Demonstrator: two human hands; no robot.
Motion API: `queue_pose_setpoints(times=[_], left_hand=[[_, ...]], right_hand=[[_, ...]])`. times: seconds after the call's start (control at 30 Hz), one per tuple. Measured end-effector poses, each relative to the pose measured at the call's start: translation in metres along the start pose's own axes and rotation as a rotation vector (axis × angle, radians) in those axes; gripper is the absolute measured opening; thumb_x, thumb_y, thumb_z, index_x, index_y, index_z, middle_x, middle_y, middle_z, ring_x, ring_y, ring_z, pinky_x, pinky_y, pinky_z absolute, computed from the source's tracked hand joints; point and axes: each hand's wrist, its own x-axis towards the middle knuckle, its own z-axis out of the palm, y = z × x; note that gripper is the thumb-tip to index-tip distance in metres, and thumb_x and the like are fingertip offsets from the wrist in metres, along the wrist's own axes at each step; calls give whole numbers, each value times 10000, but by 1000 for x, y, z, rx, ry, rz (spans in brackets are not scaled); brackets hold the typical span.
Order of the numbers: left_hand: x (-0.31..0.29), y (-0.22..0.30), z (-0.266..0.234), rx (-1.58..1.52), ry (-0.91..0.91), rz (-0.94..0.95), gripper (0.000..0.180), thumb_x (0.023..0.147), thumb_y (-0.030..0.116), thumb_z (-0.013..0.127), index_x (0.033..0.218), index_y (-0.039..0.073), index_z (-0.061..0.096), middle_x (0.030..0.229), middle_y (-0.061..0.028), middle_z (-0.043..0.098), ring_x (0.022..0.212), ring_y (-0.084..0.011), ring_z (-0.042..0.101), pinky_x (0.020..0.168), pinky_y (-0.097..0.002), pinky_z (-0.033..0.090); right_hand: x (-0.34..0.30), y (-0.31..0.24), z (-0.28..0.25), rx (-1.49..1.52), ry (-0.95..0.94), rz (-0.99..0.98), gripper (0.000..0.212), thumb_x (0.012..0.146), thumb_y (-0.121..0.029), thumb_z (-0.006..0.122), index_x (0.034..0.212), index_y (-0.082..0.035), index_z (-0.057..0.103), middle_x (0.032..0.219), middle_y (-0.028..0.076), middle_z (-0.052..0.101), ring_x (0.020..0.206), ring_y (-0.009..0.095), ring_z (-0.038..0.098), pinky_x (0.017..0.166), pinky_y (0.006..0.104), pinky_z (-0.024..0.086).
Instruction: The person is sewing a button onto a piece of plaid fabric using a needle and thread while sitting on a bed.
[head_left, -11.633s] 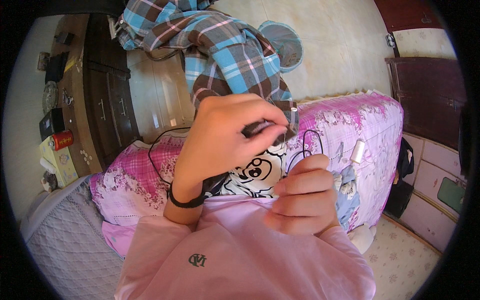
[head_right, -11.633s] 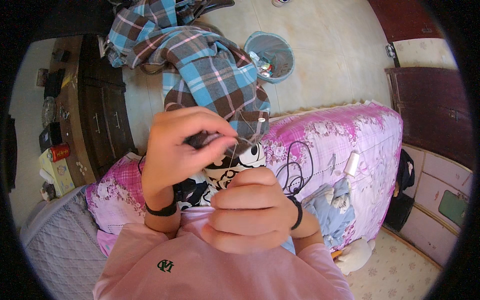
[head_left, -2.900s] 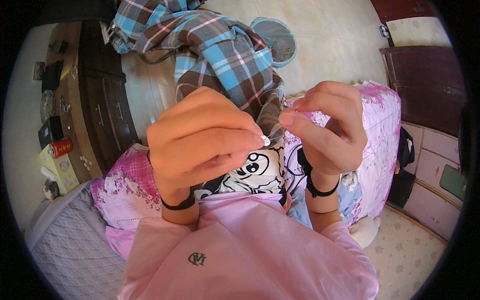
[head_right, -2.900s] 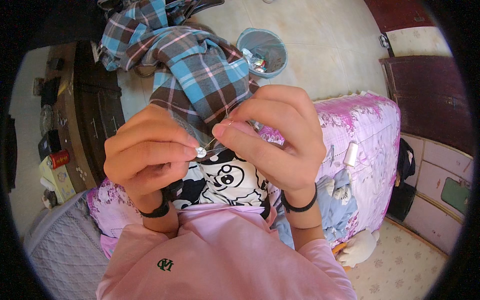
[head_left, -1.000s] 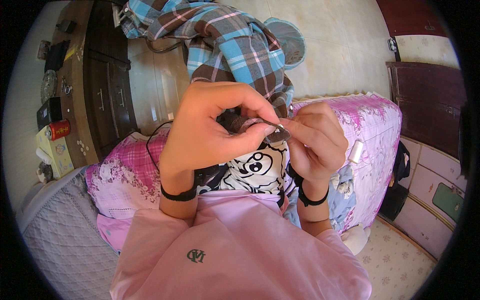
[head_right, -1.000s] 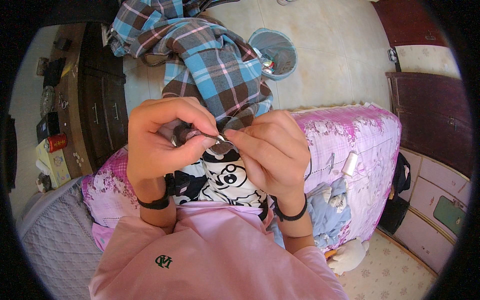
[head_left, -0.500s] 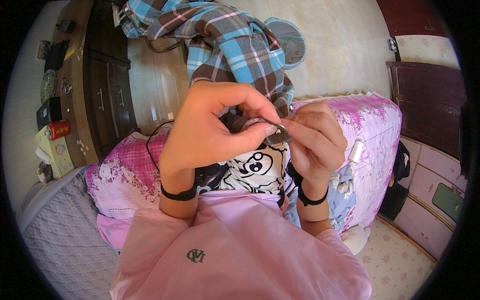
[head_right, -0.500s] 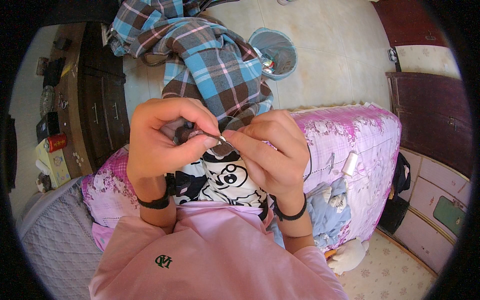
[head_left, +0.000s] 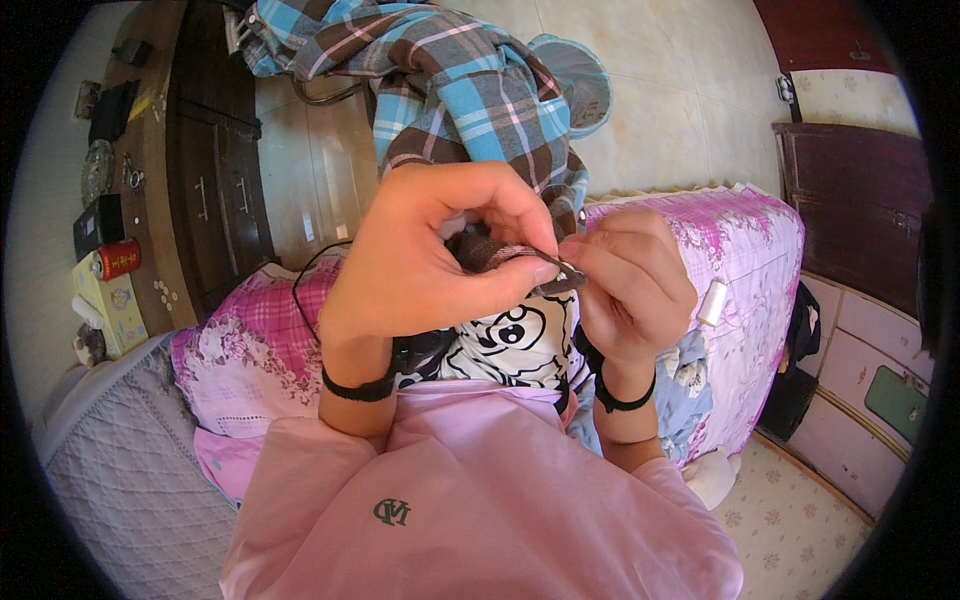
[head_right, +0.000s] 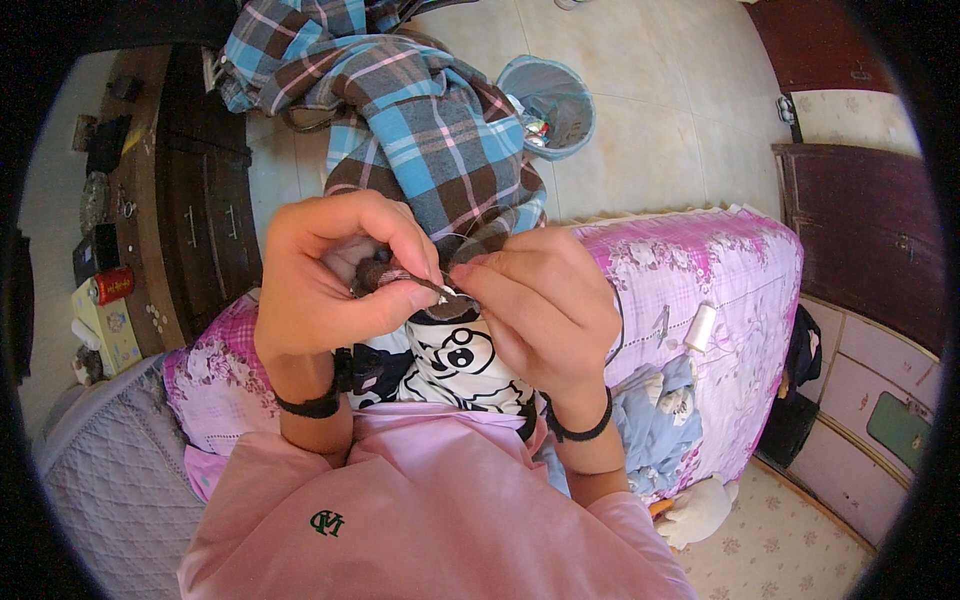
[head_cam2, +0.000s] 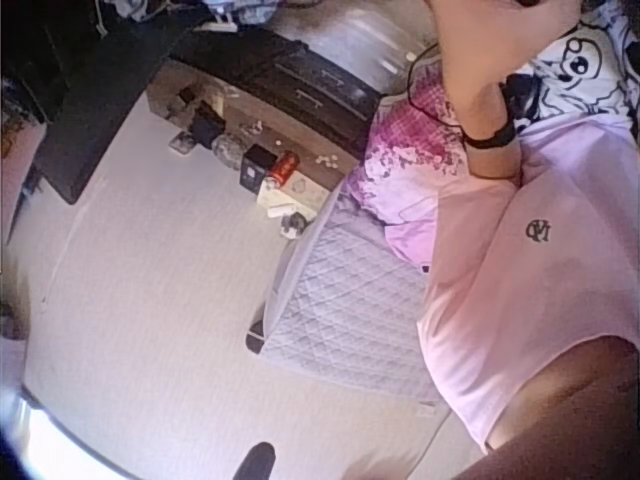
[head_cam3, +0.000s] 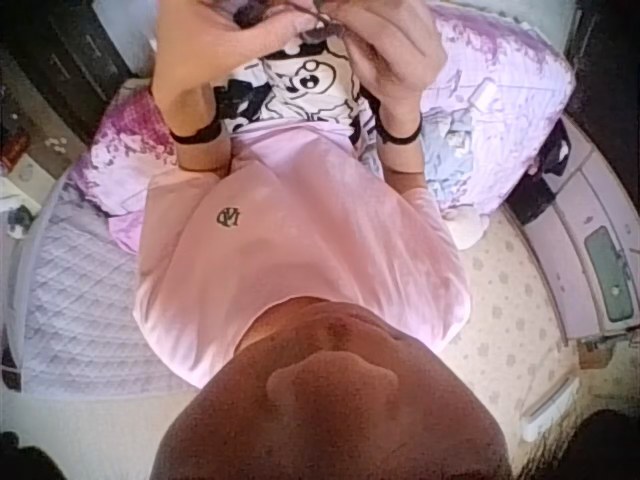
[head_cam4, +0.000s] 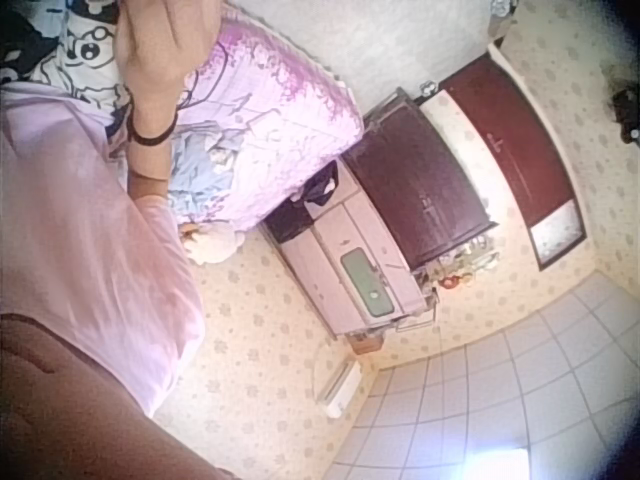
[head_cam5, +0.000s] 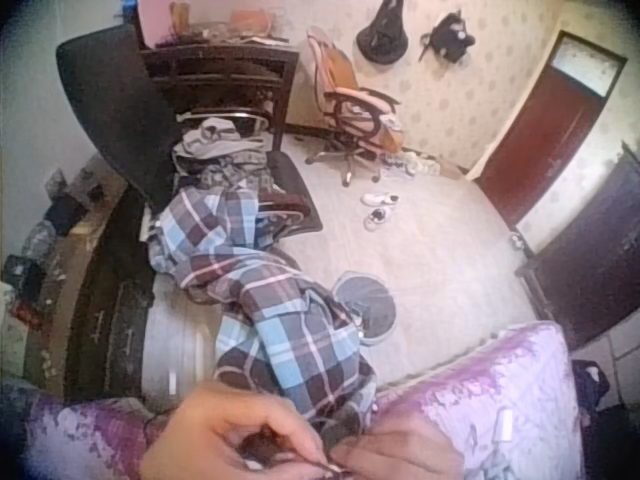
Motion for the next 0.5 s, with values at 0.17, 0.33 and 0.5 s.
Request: queue_pose_setpoints(times=[0.17,0.33,0.5], left_hand=[[-1,5,5,61,24,-67,199,719,-113,748,851,-14,636,844,-99,701,775,-112,654,697,-229,495],[0,7,5,120,59,-15,233,711,-108,754,849,4,604,835,-90,688,796,-119,663,712,-232,505],[-1,3,2,65,47,-8,240,709,-108,757,853,5,602,848,-94,692,801,-125,666,725,-242,513]], right_hand=[[1,-3,0,-74,22,-59,245,635,41,767,875,-5,749,817,90,669,726,268,639,624,334,517],[1,3,1,-26,41,-42,281,632,44,785,903,-13,742,856,93,672,788,273,641,681,354,522],[1,9,2,-44,64,-36,282,633,48,794,901,-16,737,877,93,679,812,278,643,697,357,520]])
